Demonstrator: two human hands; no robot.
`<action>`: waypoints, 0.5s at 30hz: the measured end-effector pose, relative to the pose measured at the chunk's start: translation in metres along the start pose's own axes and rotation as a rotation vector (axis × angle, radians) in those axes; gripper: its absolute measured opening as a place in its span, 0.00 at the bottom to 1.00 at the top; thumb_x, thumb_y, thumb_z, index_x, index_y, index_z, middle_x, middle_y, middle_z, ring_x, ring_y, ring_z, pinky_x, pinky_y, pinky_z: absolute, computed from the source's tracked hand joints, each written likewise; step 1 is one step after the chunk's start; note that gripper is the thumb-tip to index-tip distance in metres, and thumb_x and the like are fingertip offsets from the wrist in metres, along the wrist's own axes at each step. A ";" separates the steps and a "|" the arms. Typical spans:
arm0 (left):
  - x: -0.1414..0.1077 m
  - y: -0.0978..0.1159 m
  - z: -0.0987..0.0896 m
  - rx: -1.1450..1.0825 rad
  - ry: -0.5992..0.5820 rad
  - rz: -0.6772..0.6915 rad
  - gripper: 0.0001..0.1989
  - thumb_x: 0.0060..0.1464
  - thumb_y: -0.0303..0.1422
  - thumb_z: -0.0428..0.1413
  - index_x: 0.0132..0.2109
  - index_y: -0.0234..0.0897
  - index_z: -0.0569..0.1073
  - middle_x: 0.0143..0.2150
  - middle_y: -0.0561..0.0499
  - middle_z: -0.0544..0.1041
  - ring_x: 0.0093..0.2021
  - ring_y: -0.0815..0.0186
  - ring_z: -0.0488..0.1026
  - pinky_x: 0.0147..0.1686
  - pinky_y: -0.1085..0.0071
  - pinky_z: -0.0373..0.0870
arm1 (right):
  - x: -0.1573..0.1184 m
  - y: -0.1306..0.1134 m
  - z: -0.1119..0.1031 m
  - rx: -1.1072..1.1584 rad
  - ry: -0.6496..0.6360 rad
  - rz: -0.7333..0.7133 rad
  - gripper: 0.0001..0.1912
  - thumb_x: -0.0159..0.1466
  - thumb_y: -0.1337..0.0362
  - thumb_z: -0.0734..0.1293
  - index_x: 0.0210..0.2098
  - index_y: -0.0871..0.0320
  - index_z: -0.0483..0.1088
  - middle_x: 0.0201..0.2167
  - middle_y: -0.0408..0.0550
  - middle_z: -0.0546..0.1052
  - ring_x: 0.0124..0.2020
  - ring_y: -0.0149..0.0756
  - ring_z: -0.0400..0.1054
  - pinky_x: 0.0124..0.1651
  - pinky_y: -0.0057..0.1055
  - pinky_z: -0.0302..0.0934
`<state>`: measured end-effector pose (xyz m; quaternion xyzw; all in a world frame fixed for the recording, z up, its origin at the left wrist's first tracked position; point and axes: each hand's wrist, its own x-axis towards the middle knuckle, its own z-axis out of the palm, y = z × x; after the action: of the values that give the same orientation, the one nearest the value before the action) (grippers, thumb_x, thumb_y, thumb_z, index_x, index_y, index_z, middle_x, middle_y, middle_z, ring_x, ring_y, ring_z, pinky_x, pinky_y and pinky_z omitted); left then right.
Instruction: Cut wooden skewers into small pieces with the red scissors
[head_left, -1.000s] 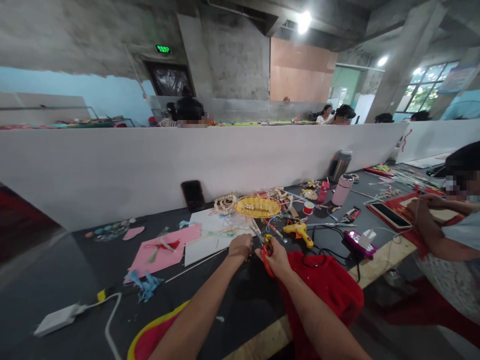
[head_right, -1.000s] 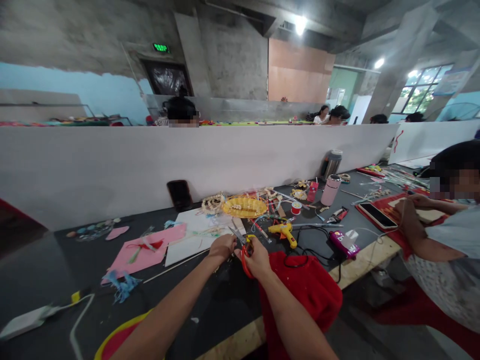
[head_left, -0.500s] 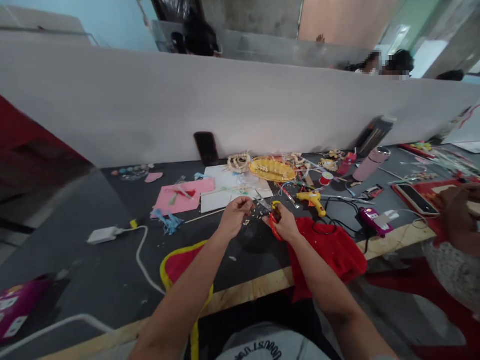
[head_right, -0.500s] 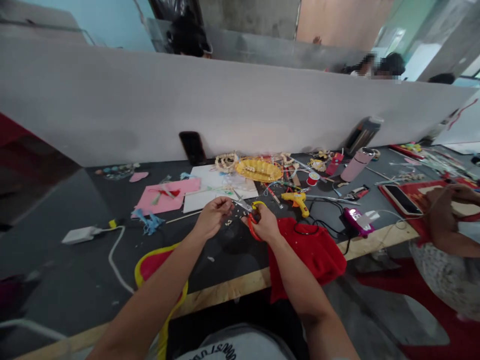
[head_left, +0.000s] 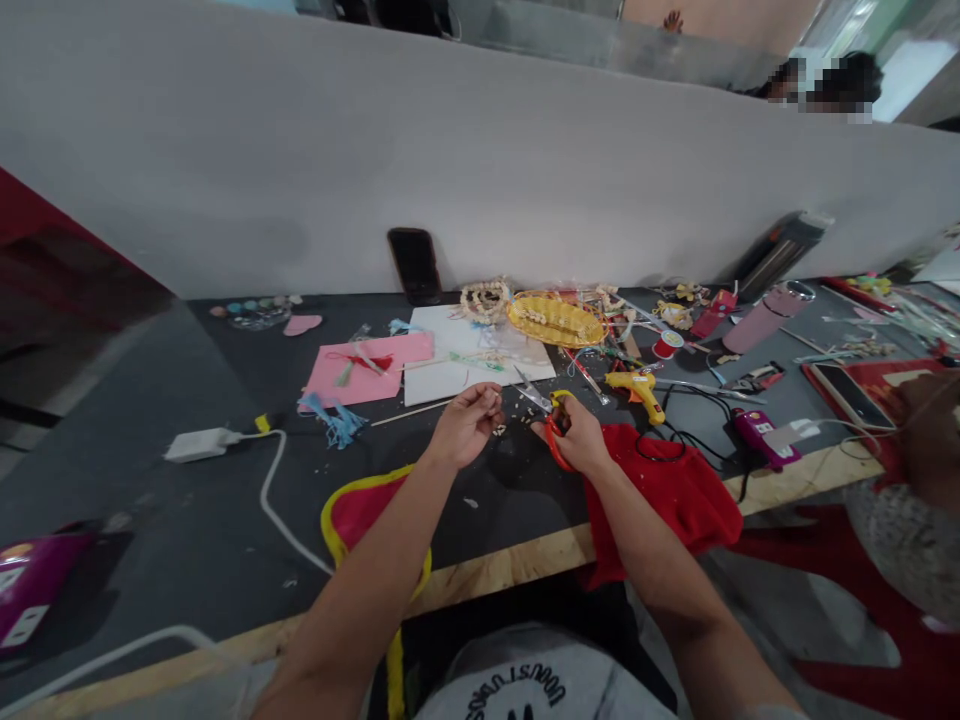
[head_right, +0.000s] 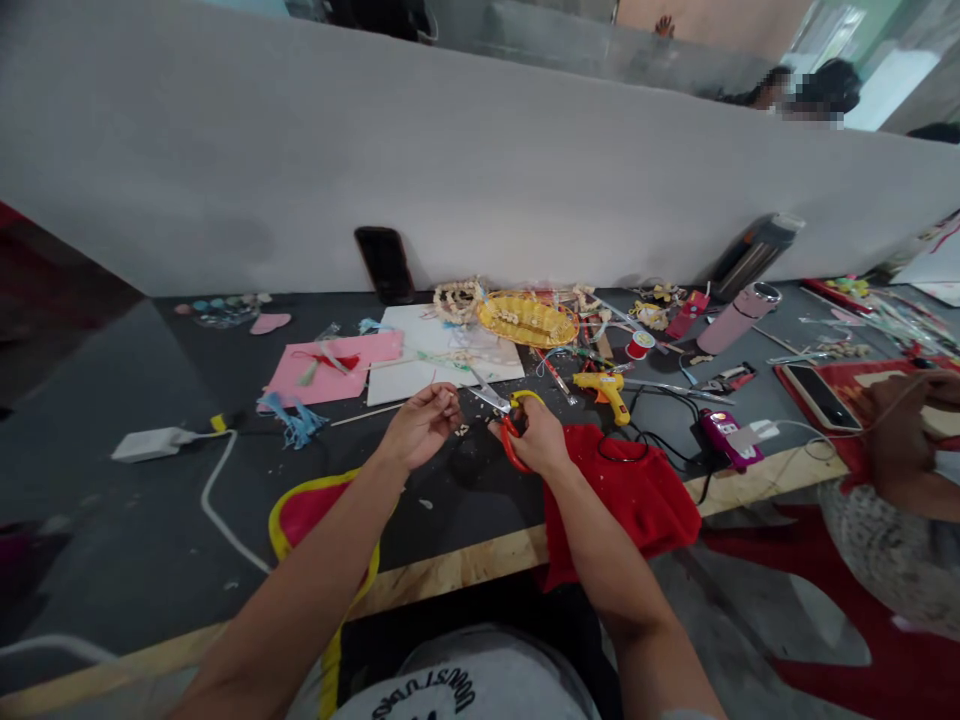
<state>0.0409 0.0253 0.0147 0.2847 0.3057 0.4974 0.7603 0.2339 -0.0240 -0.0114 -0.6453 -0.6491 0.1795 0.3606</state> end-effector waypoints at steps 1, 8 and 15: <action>0.000 0.001 0.000 -0.010 0.006 -0.003 0.12 0.39 0.31 0.69 0.32 0.33 0.77 0.24 0.55 0.68 0.25 0.76 0.62 0.26 0.78 0.62 | 0.000 0.000 0.000 -0.008 0.000 0.001 0.17 0.55 0.48 0.67 0.30 0.54 0.62 0.27 0.41 0.68 0.27 0.33 0.61 0.31 0.30 0.57; -0.002 0.001 0.000 -0.010 0.028 0.016 0.14 0.38 0.28 0.69 0.35 0.34 0.77 0.29 0.52 0.75 0.27 0.75 0.66 0.29 0.77 0.65 | -0.002 -0.001 -0.002 -0.074 -0.023 -0.047 0.17 0.55 0.48 0.68 0.31 0.54 0.62 0.30 0.44 0.71 0.32 0.36 0.65 0.34 0.31 0.60; -0.001 -0.001 -0.006 0.008 0.086 0.085 0.15 0.35 0.29 0.70 0.32 0.33 0.75 0.29 0.52 0.75 0.27 0.75 0.68 0.28 0.78 0.66 | -0.002 0.002 -0.009 -0.256 -0.041 -0.074 0.19 0.57 0.47 0.68 0.36 0.55 0.65 0.36 0.51 0.74 0.40 0.45 0.68 0.41 0.38 0.64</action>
<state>0.0369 0.0245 0.0104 0.2789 0.3276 0.5398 0.7235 0.2409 -0.0274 -0.0070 -0.6581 -0.6971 0.0948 0.2684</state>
